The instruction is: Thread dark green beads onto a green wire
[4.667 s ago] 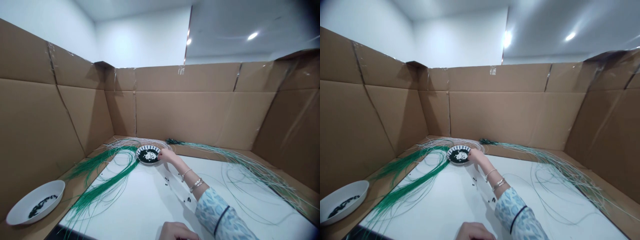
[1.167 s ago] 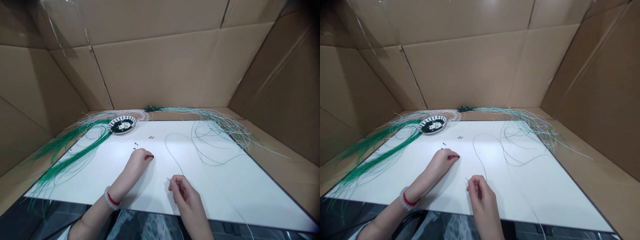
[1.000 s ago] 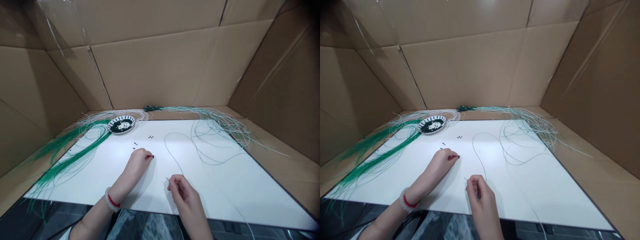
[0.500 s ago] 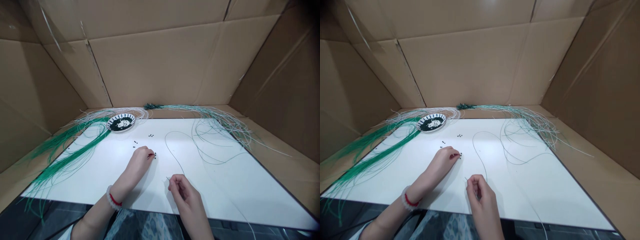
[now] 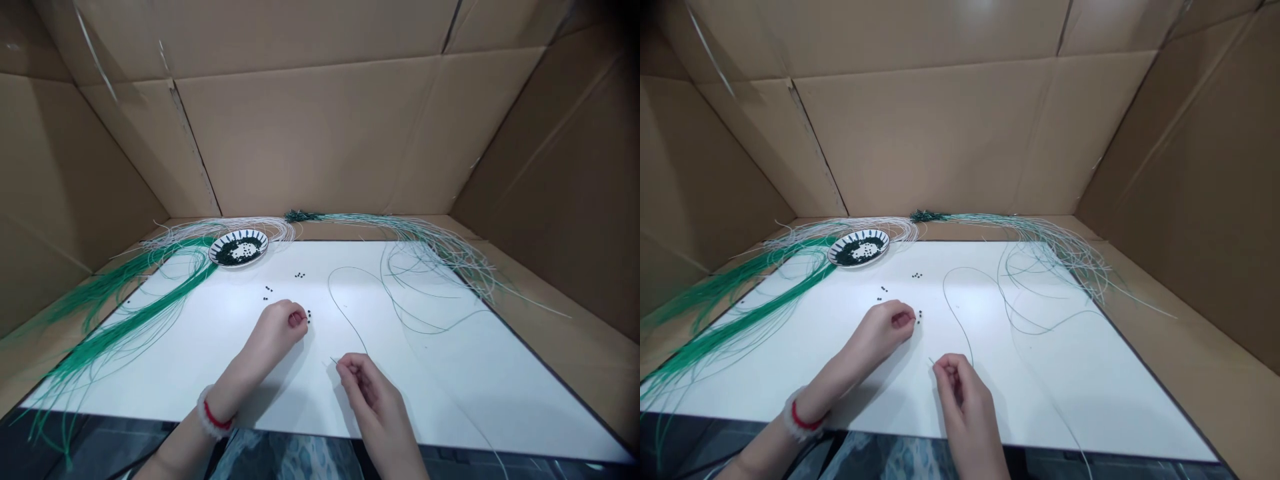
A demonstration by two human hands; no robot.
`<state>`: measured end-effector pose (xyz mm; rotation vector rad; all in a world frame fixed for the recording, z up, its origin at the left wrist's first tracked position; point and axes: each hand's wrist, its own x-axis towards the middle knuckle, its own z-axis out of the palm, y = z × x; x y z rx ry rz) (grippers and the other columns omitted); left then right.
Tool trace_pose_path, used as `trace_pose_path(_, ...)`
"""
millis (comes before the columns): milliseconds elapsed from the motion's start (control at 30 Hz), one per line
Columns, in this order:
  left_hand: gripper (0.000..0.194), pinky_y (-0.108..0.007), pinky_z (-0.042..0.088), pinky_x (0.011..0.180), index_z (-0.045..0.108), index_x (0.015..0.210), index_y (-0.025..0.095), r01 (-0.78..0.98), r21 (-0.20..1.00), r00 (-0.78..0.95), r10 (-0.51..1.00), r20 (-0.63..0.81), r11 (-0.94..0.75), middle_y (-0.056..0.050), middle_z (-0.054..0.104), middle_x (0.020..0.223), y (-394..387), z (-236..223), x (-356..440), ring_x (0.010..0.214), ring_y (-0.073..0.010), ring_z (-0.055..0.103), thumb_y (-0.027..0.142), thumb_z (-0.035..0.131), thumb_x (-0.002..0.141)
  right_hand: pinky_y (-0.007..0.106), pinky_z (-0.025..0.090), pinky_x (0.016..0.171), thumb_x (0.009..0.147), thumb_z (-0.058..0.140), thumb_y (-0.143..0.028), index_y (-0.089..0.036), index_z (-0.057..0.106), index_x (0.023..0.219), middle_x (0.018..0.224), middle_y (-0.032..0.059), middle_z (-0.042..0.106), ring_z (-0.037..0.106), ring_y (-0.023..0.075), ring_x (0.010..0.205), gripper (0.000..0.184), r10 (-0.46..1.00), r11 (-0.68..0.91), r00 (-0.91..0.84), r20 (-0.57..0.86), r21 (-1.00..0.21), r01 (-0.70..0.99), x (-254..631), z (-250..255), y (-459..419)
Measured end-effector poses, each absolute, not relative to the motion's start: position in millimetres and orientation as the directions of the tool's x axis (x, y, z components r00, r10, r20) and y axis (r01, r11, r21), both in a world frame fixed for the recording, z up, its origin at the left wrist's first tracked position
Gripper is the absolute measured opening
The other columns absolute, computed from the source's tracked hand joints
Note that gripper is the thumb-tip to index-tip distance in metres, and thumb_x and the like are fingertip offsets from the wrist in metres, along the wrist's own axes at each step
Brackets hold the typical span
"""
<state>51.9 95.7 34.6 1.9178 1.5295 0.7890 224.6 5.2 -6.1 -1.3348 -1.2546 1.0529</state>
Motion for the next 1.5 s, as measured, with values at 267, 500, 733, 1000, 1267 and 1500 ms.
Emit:
trace_pose_path(267, 0.024, -0.026, 0.045, 0.059, 0.067, 0.082, 0.017, 0.235, 0.969, 0.258, 0.956, -0.142, 0.080, 0.000, 0.061, 0.064, 55.2, 45.1, 30.4, 0.059, -0.0146, 0.056, 0.041, 0.066, 0.079, 0.023, 0.039, 0.059, 0.097, 0.055, -0.046, -0.024, 0.057, 0.082, 0.073, -0.0024, 0.048, 0.045, 0.0157, 0.068, 0.027, 0.998, -0.023, 0.054, -0.016, -0.993, 0.115, 221.9, 25.4, -2.4)
trace_pose_path(500, 0.025, -0.021, 0.038, 0.058, 0.071, 0.077, 0.017, -0.070, 0.965, 0.330, 0.919, -0.216, 0.252, 0.003, 0.058, 0.058, 37.4, 43.7, 20.1, 0.057, -0.0111, 0.051, 0.040, 0.081, 0.076, 0.021, 0.045, 0.068, 0.095, 0.057, -0.033, -0.025, 0.059, 0.080, 0.079, -0.0030, 0.060, 0.056, 0.0135, 0.072, 0.018, 1.000, 0.007, 0.001, 0.007, -0.996, 0.090, 188.0, 57.9, -10.9)
trace_pose_path(733, 0.032, -0.019, 0.039, 0.058, 0.073, 0.074, 0.017, -0.226, 0.937, 0.325, 0.927, -0.187, 0.268, 0.002, 0.062, 0.060, 33.8, 42.8, 15.1, 0.058, -0.0104, 0.053, 0.045, 0.088, 0.070, 0.021, 0.053, 0.075, 0.083, 0.069, -0.027, -0.024, 0.060, 0.073, 0.082, -0.0009, 0.069, 0.066, 0.0139, 0.077, 0.014, 0.995, -0.025, 0.092, -0.028, -0.999, -0.027, 167.8, 63.7, -9.3)
trace_pose_path(1000, 0.026, -0.016, 0.043, 0.059, 0.077, 0.072, 0.018, -0.305, 0.880, 0.328, 0.908, -0.261, 0.363, 0.002, 0.067, 0.059, 31.8, 50.4, 9.6, 0.059, -0.0089, 0.058, 0.040, 0.091, 0.070, 0.020, 0.055, 0.070, 0.076, 0.071, -0.020, -0.023, 0.060, 0.066, 0.075, -0.0032, 0.067, 0.067, 0.0125, 0.071, 0.016, 0.994, -0.080, 0.069, -0.087, -0.992, -0.102, 156.9, 73.4, -1.8)
trace_pose_path(1267, 0.019, -0.014, 0.046, 0.059, 0.079, 0.071, 0.019, -0.364, 0.850, 0.304, 0.912, -0.277, 0.380, 0.003, 0.068, 0.061, 30.2, 49.7, 6.0, 0.059, -0.0084, 0.059, 0.033, 0.091, 0.069, 0.019, 0.056, 0.069, 0.074, 0.072, -0.019, -0.023, 0.057, 0.064, 0.073, -0.0037, 0.066, 0.066, 0.0125, 0.069, 0.019, 0.991, -0.086, 0.094, -0.099, -0.987, -0.136, 147.8, 75.0, 1.2)
trace_pose_path(1500, 0.017, -0.011, 0.046, 0.059, 0.079, 0.073, 0.020, -0.397, 0.838, 0.313, 0.913, -0.262, 0.376, 0.003, 0.069, 0.064, 29.6, 47.3, 0.4, 0.060, -0.0067, 0.059, 0.031, 0.091, 0.070, 0.018, 0.056, 0.068, 0.074, 0.073, -0.019, -0.023, 0.058, 0.064, 0.073, -0.0043, 0.066, 0.067, 0.0117, 0.069, 0.018, 0.991, -0.095, 0.083, -0.109, -0.983, -0.155, 145.2, 74.4, 1.2)
